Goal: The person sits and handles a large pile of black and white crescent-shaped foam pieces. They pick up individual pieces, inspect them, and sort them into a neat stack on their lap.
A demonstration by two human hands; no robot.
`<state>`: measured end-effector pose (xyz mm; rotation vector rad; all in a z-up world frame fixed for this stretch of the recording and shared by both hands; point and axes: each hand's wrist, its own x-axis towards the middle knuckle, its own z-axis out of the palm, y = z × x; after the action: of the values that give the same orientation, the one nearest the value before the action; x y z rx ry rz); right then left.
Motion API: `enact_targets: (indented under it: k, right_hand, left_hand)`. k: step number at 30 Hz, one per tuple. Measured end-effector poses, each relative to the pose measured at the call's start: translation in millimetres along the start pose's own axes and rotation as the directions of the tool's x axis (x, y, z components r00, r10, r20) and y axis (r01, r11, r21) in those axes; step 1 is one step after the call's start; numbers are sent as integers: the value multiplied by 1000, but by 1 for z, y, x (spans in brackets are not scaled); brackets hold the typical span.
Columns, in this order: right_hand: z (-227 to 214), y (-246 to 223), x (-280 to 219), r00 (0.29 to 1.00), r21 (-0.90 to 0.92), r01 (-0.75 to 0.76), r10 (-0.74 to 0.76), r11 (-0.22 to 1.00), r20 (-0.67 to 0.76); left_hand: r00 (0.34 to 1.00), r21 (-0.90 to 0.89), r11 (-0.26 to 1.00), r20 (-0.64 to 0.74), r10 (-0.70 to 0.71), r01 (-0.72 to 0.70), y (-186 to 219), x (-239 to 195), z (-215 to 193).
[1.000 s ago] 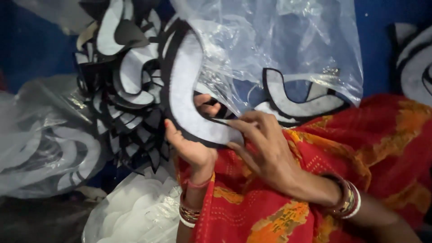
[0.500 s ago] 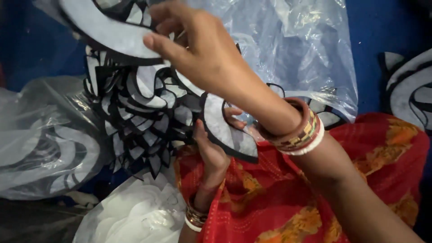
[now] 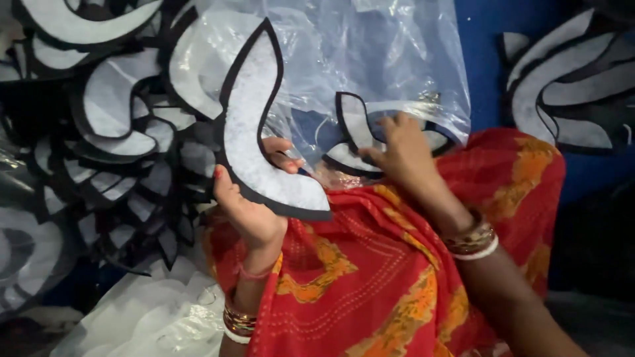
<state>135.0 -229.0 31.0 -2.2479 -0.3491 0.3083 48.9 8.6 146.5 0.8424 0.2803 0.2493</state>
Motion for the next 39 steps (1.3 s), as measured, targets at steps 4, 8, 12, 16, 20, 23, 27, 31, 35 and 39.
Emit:
enact_targets:
  k: [4, 8, 12, 16, 20, 23, 27, 31, 35, 39]
  right_hand:
    - [15, 1, 6, 981, -484, 89, -161, 870, -109]
    - [-5, 15, 16, 981, 34, -113, 106, 993, 165]
    - [-77, -78, 12, 963, 339, -231, 163, 912, 216]
    - [-70, -104, 6, 958, 721, -282, 152, 632, 242]
    - [-51, -131, 2, 930, 776, -365, 244, 515, 275]
    - [-45, -133, -2, 922, 810, -377, 265, 449, 283]
    - [-45, -136, -2, 929, 852, -360, 231, 380, 289]
    - [-53, -146, -1, 932, 802, -363, 203, 474, 301]
    - [-54, -148, -2, 928, 812, -373, 173, 449, 330]
    - [-54, -149, -2, 917, 813, -398, 195, 425, 347]
  left_hand:
    - [1000, 15, 1000, 2, -7, 7, -6, -3, 4]
    - [1000, 113, 994, -16, -5, 7, -2, -3, 6]
    - [988, 68, 987, -50, -143, 147, -21, -6, -7]
    - [956, -14, 956, 35, -292, 293, -42, -13, -5]
    - [970, 174, 954, -46, -239, 244, -61, -20, -23]
    - [968, 153, 956, -31, -248, 250, -54, -19, -19]
    - [953, -36, 953, -13, -303, 302, -61, -21, -27]
    - [968, 52, 966, -3, -252, 252, -63, -22, -32]
    - [979, 190, 960, -52, -198, 204, -75, -24, -46]
    - [974, 236, 944, -56, -222, 229, -67, -23, -39]
